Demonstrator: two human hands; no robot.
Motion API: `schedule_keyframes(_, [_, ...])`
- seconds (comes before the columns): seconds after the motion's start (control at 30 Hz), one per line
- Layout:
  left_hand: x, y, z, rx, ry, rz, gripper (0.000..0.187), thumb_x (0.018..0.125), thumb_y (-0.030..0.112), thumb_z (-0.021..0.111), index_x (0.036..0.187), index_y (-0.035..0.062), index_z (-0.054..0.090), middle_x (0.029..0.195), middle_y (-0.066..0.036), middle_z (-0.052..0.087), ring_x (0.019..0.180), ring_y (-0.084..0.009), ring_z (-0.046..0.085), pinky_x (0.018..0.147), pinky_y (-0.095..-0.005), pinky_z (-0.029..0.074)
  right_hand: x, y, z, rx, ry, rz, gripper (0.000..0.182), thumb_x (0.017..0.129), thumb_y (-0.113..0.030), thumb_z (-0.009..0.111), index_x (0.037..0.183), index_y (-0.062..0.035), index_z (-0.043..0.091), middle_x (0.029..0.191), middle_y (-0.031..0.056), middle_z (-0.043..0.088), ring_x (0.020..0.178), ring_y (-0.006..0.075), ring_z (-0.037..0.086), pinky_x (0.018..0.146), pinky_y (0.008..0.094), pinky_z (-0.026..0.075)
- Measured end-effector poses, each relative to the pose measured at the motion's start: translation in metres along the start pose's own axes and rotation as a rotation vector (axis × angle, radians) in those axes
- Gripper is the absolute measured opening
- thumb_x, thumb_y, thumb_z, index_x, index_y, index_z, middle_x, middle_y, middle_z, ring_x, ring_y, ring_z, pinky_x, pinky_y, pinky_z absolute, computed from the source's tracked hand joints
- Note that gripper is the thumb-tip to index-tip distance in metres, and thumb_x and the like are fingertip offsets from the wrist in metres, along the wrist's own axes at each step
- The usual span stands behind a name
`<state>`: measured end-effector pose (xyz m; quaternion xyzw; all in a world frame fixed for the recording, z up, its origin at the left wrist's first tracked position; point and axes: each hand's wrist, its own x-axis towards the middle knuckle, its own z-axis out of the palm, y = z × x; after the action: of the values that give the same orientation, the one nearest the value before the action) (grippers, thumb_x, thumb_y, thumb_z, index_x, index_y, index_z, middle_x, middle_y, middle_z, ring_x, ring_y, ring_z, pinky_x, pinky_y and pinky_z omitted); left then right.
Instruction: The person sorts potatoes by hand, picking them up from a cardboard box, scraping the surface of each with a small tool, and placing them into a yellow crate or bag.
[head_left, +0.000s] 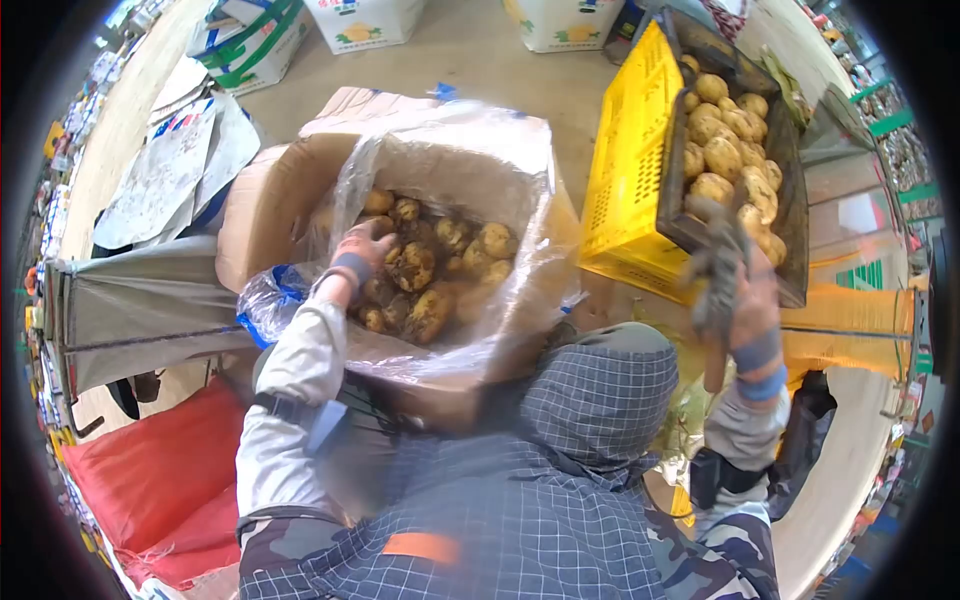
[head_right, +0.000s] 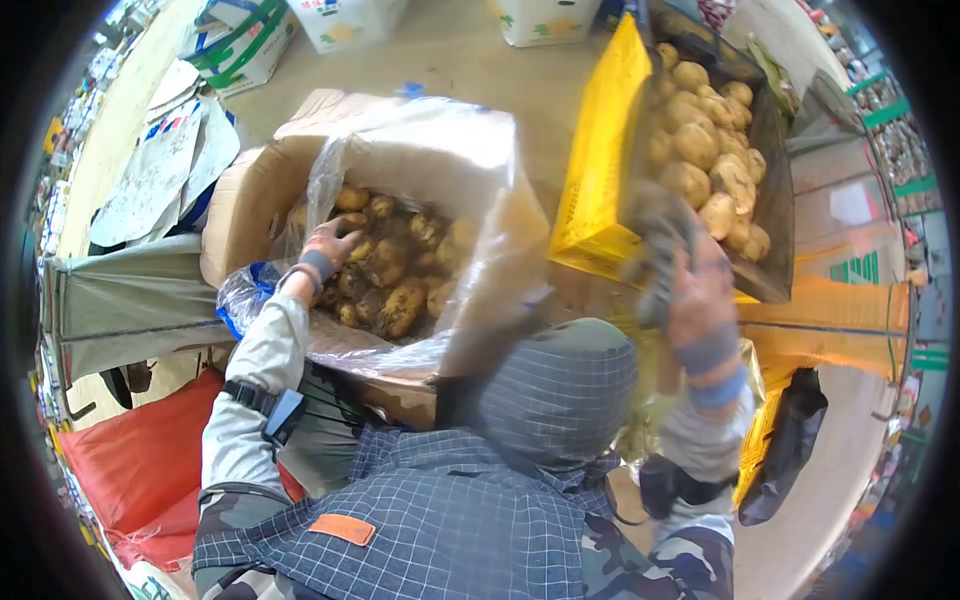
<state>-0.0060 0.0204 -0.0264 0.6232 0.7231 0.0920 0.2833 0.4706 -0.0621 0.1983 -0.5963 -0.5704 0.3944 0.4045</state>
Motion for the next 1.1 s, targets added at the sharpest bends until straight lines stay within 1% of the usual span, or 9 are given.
schedule_keyframes(0.07, [0.018,-0.004,0.024,0.094,-0.070,-0.044,0.061,0.085,0.041,0.066,0.133,0.0045,0.057,0.131,-0.020,0.061,0.126,-0.0344,0.054,0.106,-0.0398,0.042,0.030,-0.039,0.076,0.206,-0.130,0.083,0.033,0.097,-0.010,0.053,0.130,-0.0050,0.057,0.102,0.0059,0.066,0.081,0.0124,0.061,0.071,0.0252,0.051])
schedule_keyframes(0.17, [0.021,0.033,0.029,0.322,-0.365,-0.033,0.065,0.085,0.043,0.066,0.140,0.0101,0.052,0.150,-0.020,0.042,0.139,-0.0327,0.041,0.115,-0.0420,0.032,0.053,-0.041,0.158,0.258,-0.227,0.092,0.049,0.092,-0.030,0.067,0.133,-0.0056,0.054,0.098,0.0060,0.066,0.069,0.0079,0.056,0.058,0.0244,0.047])
schedule_keyframes(0.37, [0.022,0.002,0.104,0.855,-0.416,0.404,0.067,0.087,0.039,0.060,0.146,0.0154,0.042,0.154,-0.016,0.036,0.144,-0.0369,0.029,0.117,-0.0532,0.023,0.065,-0.013,0.204,0.061,-0.249,0.090,0.024,0.090,-0.017,0.064,0.109,-0.0031,0.065,0.096,0.0135,0.069,0.086,0.0227,0.066,0.081,0.0345,0.051])
schedule_keyframes(0.5, [0.047,0.009,0.085,0.623,-0.454,0.384,0.067,0.087,0.040,0.061,0.146,0.0143,0.042,0.155,-0.017,0.032,0.143,-0.0362,0.032,0.117,-0.0466,0.028,0.075,0.000,0.205,-0.122,-0.109,-0.054,0.021,0.090,-0.014,0.061,0.108,-0.0035,0.064,0.101,0.0162,0.069,0.095,0.0276,0.068,0.085,0.0353,0.051])
schedule_keyframes(0.57, [0.086,0.003,0.057,0.267,-0.560,0.286,0.083,0.083,0.049,0.067,0.151,0.0135,0.036,0.149,-0.019,0.044,0.138,-0.0328,0.042,0.113,-0.0382,0.036,0.073,-0.003,0.202,-0.048,-0.098,-0.083,0.020,0.089,-0.012,0.061,0.108,-0.0034,0.064,0.100,0.0176,0.069,0.094,0.0295,0.068,0.084,0.0362,0.052])
schedule_keyframes(0.73, [0.104,-0.001,0.047,0.510,-0.628,0.244,0.091,0.080,0.044,0.072,0.154,0.0114,0.030,0.147,-0.018,0.047,0.138,-0.0342,0.041,0.115,-0.0397,0.033,0.074,-0.018,0.196,0.055,-0.093,-0.111,0.022,0.087,-0.011,0.064,0.108,-0.0038,0.064,0.098,0.0188,0.068,0.091,0.0328,0.067,0.083,0.0377,0.052])
schedule_keyframes(0.8, [0.120,-0.015,0.090,0.388,-0.515,0.231,0.092,0.080,0.044,0.072,0.154,0.0103,0.029,0.150,-0.018,0.043,0.140,-0.0332,0.040,0.115,-0.0403,0.033,0.074,-0.017,0.194,0.094,-0.091,-0.128,0.024,0.087,-0.012,0.065,0.109,-0.0040,0.064,0.097,0.0189,0.068,0.091,0.0338,0.067,0.082,0.0381,0.053])
schedule_keyframes(0.97, [0.092,0.044,0.122,0.517,-0.454,0.040,0.112,0.068,0.047,0.079,0.156,0.0095,0.020,0.153,-0.018,0.038,0.142,-0.0315,0.036,0.115,-0.0414,0.033,0.068,0.002,0.201,-0.034,-0.011,-0.113,0.026,0.086,-0.012,0.066,0.110,-0.0020,0.063,0.097,0.0208,0.067,0.091,0.0365,0.066,0.082,0.0397,0.052])
schedule_keyframes(1.1, [0.093,0.042,0.122,0.312,-0.432,0.076,0.117,0.065,0.044,0.082,0.155,0.0065,0.016,0.145,-0.021,0.046,0.132,-0.0334,0.049,0.111,-0.0389,0.038,0.070,-0.010,0.191,-0.072,-0.004,-0.219,0.034,0.090,-0.021,0.065,0.115,0.0010,0.060,0.103,0.0227,0.065,0.094,0.0389,0.064,0.084,0.0411,0.051])
